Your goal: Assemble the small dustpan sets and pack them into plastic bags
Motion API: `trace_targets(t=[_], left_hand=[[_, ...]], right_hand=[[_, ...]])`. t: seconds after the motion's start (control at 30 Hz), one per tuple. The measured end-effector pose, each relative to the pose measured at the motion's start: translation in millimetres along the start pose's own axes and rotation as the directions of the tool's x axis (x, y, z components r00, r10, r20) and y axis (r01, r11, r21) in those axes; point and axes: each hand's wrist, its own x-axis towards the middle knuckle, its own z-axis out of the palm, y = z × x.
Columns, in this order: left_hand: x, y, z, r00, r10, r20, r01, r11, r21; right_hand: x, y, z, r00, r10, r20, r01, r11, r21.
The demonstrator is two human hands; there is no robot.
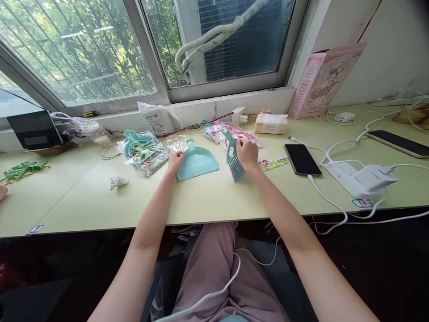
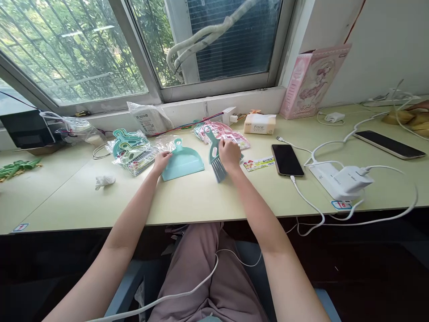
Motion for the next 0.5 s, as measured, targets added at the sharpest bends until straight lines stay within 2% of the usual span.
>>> trace_targets(t=[0.07, 0.17, 0.23, 0.33, 0.43, 0.5], left_hand=[[-5, 4, 5.7, 0.999, 0.052, 0.015, -0.054, 0.981, 0.188], [-16, 18, 10.7, 0.984, 0.179, 0.012, -0.172, 0.920, 0.352], [-23, 29, 9.7, 0.961, 0.274, -0.047, -0.232, 0.882, 0.410], [-29, 41, 3.3, 0.905, 0.363, -0.222, -0.252, 0.878, 0.406], [-27, 45, -5.0, 0.853, 0.355, -0.382, -0.216, 0.907, 0.361], [-23, 44, -9.7, 0.835, 0.315, -0.451, -0.168, 0.927, 0.337]], right_hand=[[10, 18, 5, 0.998, 0.023, 0.061, -0.021, 0.999, -0.031], [17, 33, 8, 0.995, 0.000, 0.104, -0.005, 0.999, 0.041], [18, 36, 7, 1.000, 0.003, 0.021, -0.004, 0.998, 0.064], [21, 39, -1, 0.983, 0.054, -0.173, -0.044, 0.997, 0.062], [29, 48, -8, 0.936, 0.146, -0.320, -0.127, 0.989, 0.080], [36, 58, -9, 0.906, 0.198, -0.374, -0.178, 0.980, 0.089]])
